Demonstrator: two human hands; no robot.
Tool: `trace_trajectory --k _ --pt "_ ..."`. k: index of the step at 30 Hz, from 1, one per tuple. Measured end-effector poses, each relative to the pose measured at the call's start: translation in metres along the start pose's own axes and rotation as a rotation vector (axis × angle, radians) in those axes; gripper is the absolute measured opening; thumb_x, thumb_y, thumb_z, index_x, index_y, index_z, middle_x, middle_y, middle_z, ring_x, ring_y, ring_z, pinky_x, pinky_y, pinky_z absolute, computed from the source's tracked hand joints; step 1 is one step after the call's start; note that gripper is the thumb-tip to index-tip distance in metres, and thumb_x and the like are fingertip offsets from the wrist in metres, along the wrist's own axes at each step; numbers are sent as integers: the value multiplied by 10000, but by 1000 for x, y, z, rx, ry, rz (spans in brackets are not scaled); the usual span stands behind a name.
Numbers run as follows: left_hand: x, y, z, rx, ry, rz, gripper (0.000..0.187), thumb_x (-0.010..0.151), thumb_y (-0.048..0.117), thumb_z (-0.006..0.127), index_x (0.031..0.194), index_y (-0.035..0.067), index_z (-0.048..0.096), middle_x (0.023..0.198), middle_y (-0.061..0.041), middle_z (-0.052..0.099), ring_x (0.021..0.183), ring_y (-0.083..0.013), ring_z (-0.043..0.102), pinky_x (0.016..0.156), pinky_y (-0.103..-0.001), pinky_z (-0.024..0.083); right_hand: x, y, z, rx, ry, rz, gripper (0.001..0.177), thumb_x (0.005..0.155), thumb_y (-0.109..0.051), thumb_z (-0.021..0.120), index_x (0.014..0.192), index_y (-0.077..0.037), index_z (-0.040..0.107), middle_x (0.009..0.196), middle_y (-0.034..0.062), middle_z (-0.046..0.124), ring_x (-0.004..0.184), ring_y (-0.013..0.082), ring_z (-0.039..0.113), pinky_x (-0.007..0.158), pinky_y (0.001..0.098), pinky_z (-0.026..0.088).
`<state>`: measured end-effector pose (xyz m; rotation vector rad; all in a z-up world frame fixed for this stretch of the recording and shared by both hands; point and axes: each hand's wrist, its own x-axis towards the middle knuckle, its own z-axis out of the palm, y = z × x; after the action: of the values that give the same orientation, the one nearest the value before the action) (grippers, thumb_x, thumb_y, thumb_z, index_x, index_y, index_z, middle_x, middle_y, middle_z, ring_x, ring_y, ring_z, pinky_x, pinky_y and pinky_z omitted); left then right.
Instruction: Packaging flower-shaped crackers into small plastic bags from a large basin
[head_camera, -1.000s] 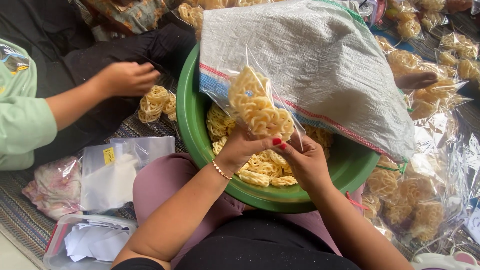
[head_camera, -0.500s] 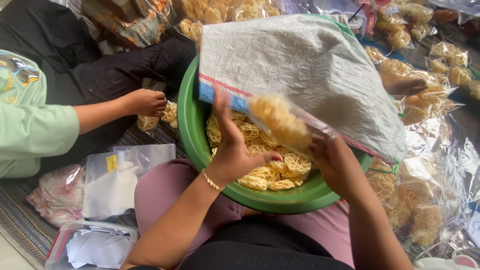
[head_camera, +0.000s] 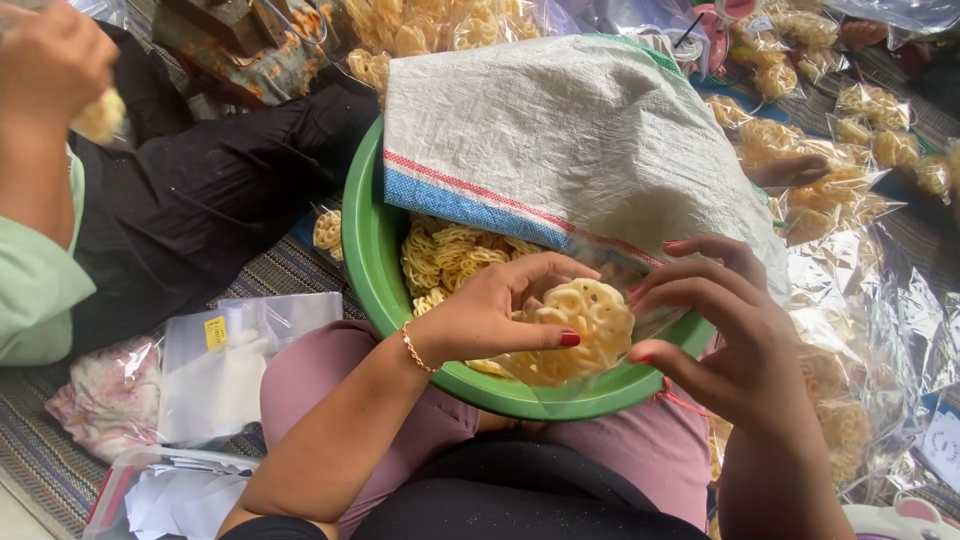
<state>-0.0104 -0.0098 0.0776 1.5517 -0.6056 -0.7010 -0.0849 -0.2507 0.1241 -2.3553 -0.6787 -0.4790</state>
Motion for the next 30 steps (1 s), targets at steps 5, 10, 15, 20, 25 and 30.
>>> trace_trajectory --k 5,10,15,20,25,30 --pt "0 -21 7 -292 -101 216 442 898 204 774 1314 132 644 1251 -4 665 1124 -104 624 985 -244 525 9 -3 0 57 -1 -87 114 909 -154 713 876 -104 616 917 -11 758 1151 332 615 1040 416 491" --pt "-42 4 -18 -284 234 486 427 970 15 683 1366 133 575 1380 -93 612 1249 -229 618 1077 -348 591 -8 26 12 186 270 -63 439 952 -269 632 1278 -96 393 1421 227 499 1338 395 563 1232 526 461" --pt "-103 -2 -96 353 1020 668 434 1048 66 676 1420 80 453 1472 -99 459 1390 -214 480 1208 -336 471 -57 86 26 120 323 174 540 1014 -177 615 1435 -116 282 1580 278 317 1274 456 530 1102 593 450" --pt "-141 -156 -211 807 1595 309 420 759 -48 713 1169 15 644 1133 -160 625 998 -312 597 889 -391 483 -159 118 84 -267 104 326 521 1144 -482 219 1250 -191 638 1716 150 331 1657 447 84 1315 697 74" --pt "-104 -245 -242 -462 1742 -28 429 750 21 726 1134 184 624 1067 -48 747 904 -215 753 642 -377 605 -272 117 118 -228 189 596 794 858 -231 664 1560 -170 297 1749 126 -91 1660 366 -13 1333 628 128" --pt "-67 -330 -279 -601 2154 182 491 680 -109 721 1104 94 578 1090 -104 725 887 -251 766 730 -421 658 -355 146 131 -6 99 1339 775 834 -519 555 1531 -203 430 1728 215 -16 1606 365 10 1246 591 59"
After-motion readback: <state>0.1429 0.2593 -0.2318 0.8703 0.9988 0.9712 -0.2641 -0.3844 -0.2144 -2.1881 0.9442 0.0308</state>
